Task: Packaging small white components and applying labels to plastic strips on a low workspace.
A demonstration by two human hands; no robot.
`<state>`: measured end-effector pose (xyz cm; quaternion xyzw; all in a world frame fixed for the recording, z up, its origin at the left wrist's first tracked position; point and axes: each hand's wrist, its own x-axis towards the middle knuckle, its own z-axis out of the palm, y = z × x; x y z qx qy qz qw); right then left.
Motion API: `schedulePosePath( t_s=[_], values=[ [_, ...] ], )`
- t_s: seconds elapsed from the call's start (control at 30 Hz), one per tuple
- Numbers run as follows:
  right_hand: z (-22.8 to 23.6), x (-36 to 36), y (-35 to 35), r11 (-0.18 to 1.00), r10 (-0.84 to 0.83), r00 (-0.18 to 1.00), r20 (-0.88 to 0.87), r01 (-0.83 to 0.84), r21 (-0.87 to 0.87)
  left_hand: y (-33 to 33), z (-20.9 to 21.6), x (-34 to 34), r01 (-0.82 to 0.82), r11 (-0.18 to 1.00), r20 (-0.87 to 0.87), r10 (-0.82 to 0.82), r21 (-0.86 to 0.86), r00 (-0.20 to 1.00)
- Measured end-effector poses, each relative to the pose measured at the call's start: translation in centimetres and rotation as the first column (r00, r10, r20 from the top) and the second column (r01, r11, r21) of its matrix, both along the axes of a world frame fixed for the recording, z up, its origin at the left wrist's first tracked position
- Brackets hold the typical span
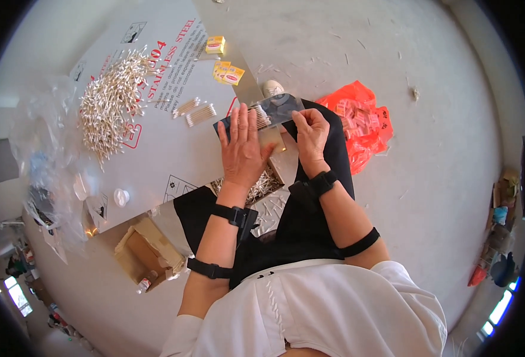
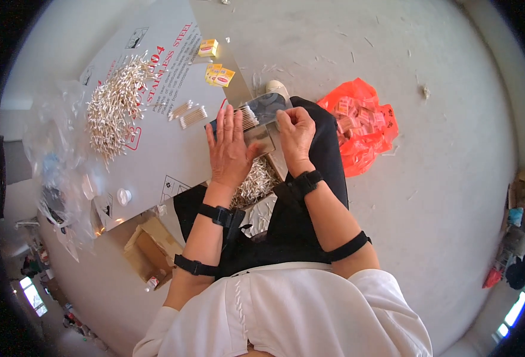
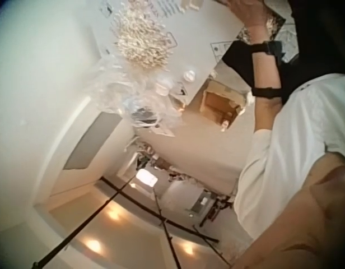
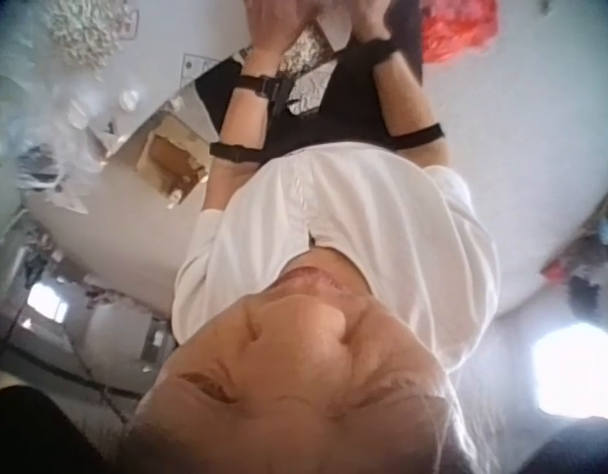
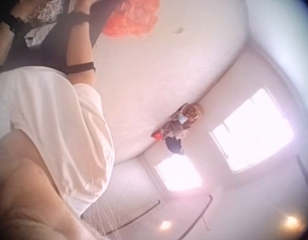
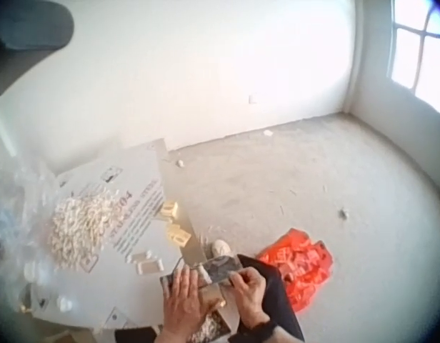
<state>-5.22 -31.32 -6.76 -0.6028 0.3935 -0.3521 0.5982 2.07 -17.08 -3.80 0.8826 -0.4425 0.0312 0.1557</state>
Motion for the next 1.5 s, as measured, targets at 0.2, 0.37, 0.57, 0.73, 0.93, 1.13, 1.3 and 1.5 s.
schedulePosePath(
  t_s=[0.2, 0.37, 0.57, 0.73, 0.93, 1.13, 1.3, 1.5],
  values=[
    [-0.7, -0.2, 1.6, 0.823, 0.125, 0.992, -0.031, -0.086, 0.562, -0.2, -1.4, 1.7, -0.032, 0.996, -0.006, 0.033, 0.084, 0.999],
    [-1.8, 1.6, 0.0, 0.816, 0.099, 0.981, 0.169, -0.177, 0.550, -0.8, -1.8, 1.5, -0.026, 0.995, -0.042, 0.030, 0.097, 0.999],
    [-2.2, 4.0, -0.2, 0.658, -0.007, 0.943, 0.333, -0.247, 0.712, -1.4, -2.5, 2.8, -0.354, 0.740, -0.505, 0.023, -0.572, 0.863],
    [-2.3, 4.6, 0.6, 0.707, -0.020, 0.926, 0.377, -0.253, 0.660, -2.9, -3.3, 3.4, -0.476, 0.557, -0.640, -0.136, -0.680, 0.756],
    [-2.7, 4.6, 0.6, 0.768, -0.016, 0.940, 0.341, -0.207, 0.607, -3.8, -3.2, 2.7, -0.466, 0.577, -0.620, -0.090, -0.671, 0.780],
    [-2.8, 4.5, 0.6, 0.739, -0.001, 0.939, 0.343, -0.230, 0.634, -4.4, -3.0, 2.8, -0.433, 0.619, -0.604, -0.084, -0.655, 0.793],
    [-2.5, 4.4, 0.6, 0.746, 0.013, 0.942, 0.335, -0.232, 0.624, -5.2, -2.9, 2.2, -0.445, 0.589, -0.624, -0.133, -0.674, 0.770],
    [-2.3, 3.6, 0.2, 0.577, -0.068, 0.892, 0.447, -0.330, 0.747, -5.2, -3.1, 2.4, -0.436, 0.589, -0.599, -0.105, -0.680, 0.794]
  ],
)
